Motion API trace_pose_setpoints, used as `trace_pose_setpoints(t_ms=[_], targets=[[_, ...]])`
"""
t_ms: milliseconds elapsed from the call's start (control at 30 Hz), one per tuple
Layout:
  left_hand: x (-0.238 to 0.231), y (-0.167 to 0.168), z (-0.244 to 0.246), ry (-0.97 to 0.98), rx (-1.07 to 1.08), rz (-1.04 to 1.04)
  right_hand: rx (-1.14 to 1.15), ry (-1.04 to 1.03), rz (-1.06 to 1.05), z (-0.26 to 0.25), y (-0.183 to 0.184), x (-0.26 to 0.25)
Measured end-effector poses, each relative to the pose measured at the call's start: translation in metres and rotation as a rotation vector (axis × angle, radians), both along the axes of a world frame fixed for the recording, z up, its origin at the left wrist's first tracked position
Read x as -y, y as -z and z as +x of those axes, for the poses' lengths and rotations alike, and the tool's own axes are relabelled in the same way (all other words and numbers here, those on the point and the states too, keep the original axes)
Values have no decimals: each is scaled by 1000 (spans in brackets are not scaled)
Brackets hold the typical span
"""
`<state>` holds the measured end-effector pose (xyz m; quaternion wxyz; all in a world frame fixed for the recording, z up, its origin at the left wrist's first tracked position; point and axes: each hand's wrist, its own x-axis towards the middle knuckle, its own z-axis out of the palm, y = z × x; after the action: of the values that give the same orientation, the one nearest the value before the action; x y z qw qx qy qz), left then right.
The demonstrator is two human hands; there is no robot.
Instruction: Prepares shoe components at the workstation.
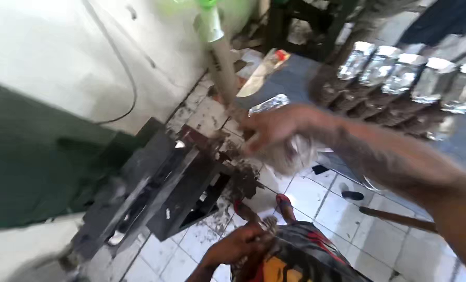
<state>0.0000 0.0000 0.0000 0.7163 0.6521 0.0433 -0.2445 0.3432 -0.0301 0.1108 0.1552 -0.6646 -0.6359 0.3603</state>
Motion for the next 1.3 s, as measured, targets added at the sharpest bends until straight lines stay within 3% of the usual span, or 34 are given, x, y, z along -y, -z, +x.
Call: trace_pose_setpoints(t_ms=[67, 167, 267, 333, 467, 600, 700, 800, 867, 967, 1033, 1100, 1200, 1300], targets=[[-15, -11, 46, -78, -55, 273, -36, 106, -79, -10, 66, 105], [-50, -26, 154, -16, -68, 684, -55, 338, -347, -29, 180, 225], [-85, -8, 273, 179, 56, 1003, 20, 632, -492, -57, 274, 291], [-102, 6, 349, 334, 120, 1142, 62, 704, -494, -63, 317, 312], [-122, 33, 437, 547, 156, 1236, 47, 677, -529, -50, 327, 311], [-128, 56, 459, 603, 149, 1240, 14, 733, -504, -42, 338, 318], [-137, 71, 453, 586, 197, 1211, 4, 755, -464, -53, 318, 309], [-120, 54, 452, 555, 332, 1232, -23, 832, -495, -59, 303, 300], [-70, 27, 444, 498, 380, 1229, -100, 927, -418, -61, 276, 287], [41, 18, 412, 508, 421, 1060, 65, 1063, 90, -51, 212, 280], [95, 50, 409, 581, 409, 1006, 383, 1127, 241, -19, 198, 292], [104, 83, 412, 600, 386, 948, 532, 1075, 189, 21, 210, 316], [73, 71, 420, 676, 267, 637, 415, 984, 186, 43, 229, 338], [61, 93, 444, 764, 219, 438, 237, 979, 303, 46, 229, 349]])
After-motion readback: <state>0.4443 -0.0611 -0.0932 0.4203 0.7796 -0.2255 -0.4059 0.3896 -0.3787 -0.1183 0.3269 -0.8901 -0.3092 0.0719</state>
